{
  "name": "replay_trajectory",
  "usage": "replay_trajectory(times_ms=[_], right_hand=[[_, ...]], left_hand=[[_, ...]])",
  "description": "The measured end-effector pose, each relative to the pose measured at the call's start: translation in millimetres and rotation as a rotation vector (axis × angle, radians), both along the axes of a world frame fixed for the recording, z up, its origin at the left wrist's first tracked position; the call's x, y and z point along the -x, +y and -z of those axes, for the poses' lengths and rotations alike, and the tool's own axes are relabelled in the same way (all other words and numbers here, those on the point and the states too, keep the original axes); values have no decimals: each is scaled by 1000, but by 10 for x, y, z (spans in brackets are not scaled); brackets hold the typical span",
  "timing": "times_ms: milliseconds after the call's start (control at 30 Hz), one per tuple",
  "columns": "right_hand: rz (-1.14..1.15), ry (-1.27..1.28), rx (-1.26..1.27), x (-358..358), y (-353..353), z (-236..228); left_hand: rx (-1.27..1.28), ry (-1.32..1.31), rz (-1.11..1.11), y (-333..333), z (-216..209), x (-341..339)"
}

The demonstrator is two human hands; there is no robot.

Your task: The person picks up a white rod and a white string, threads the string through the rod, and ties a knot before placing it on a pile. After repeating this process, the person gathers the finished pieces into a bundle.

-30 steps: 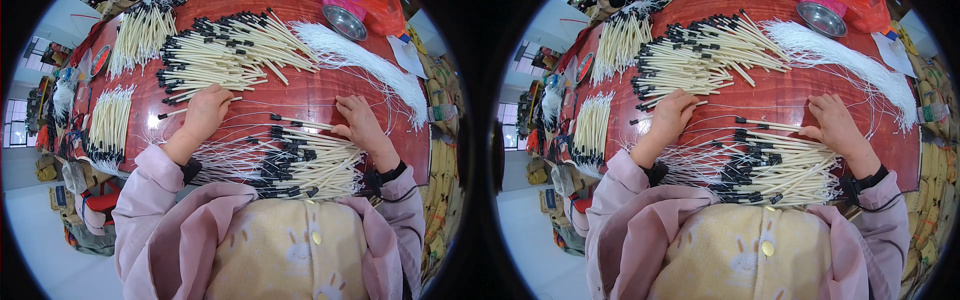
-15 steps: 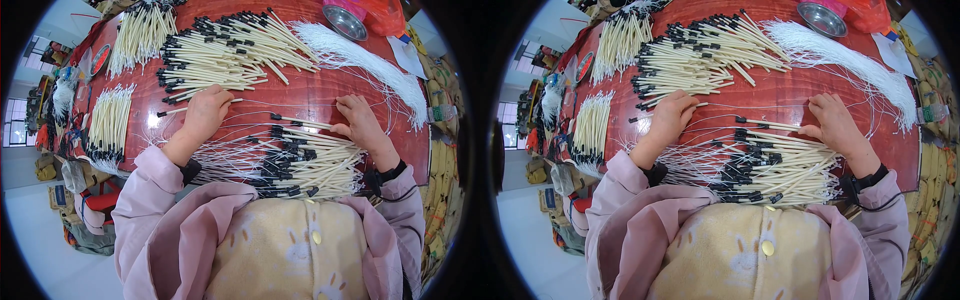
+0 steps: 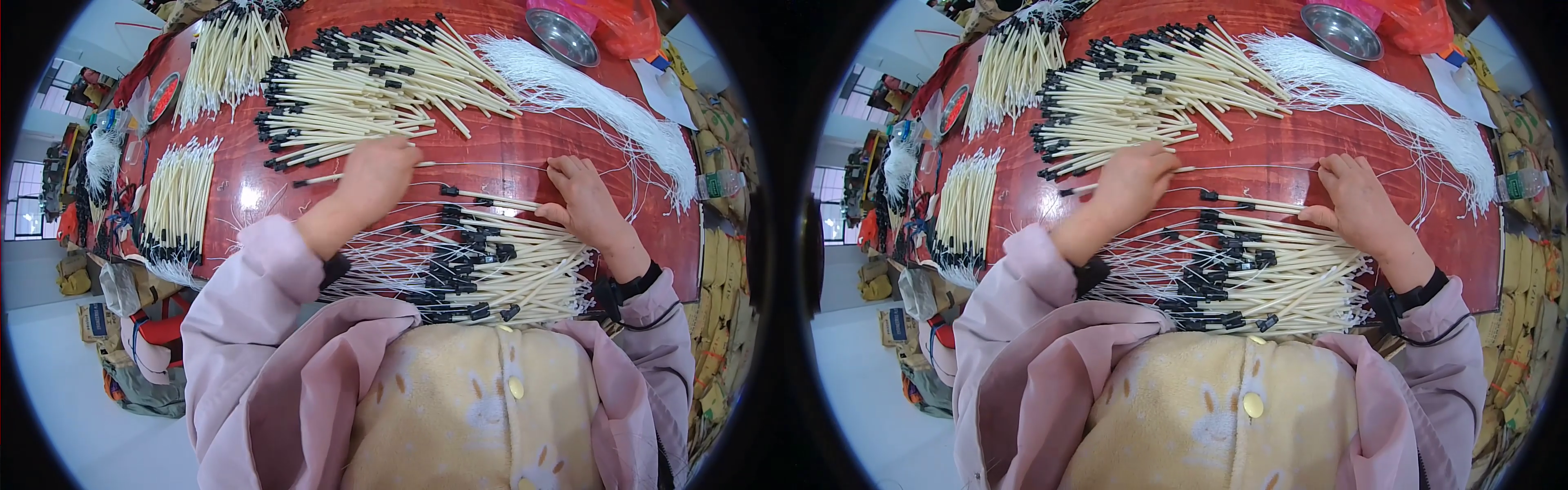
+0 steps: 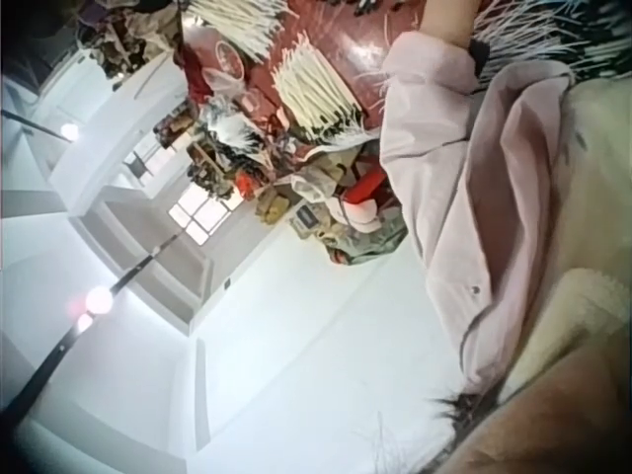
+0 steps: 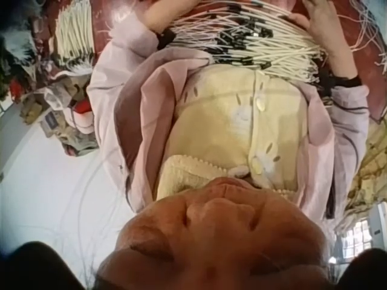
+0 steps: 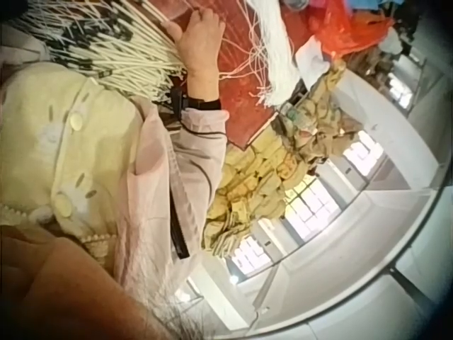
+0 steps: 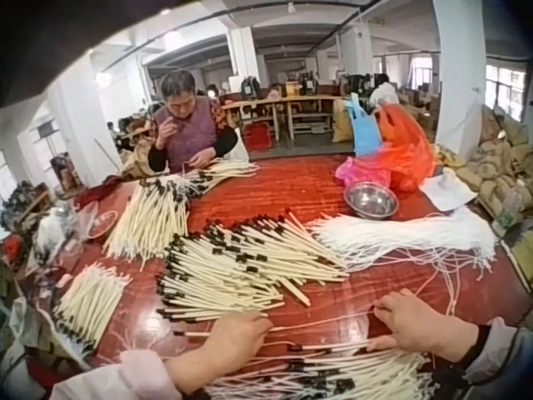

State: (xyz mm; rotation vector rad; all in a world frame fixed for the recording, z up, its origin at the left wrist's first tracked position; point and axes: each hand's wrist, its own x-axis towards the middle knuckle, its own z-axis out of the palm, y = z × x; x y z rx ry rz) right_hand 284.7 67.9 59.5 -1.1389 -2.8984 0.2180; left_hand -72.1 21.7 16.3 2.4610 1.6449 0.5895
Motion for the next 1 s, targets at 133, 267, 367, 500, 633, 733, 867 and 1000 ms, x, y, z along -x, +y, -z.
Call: replay_trajectory(times_ms=[133,267,367,500,633,733,867,1000], right_hand=[[-45,27,37,71,-17,-11],[-156,86,86,114,11,32],[-172,173,61,-68,61,156],[-68,279,9,-225,107,167],[-4,221,56,-80,175,76],[-36,166,30,84,189,62],[-110,181,-18,216,267,138],[-157,203,-99,277,350,202]], left_hand=[[-45,87,148,326,-7,-743],[-3,71,218,481,4,-1340],[83,77,220,498,-76,-1456],[36,-264,24,463,-489,-657],[51,-258,-155,292,-608,48],[97,-219,-162,118,-549,69],[57,-111,-84,59,-326,84],[60,-78,-53,89,-225,91]])
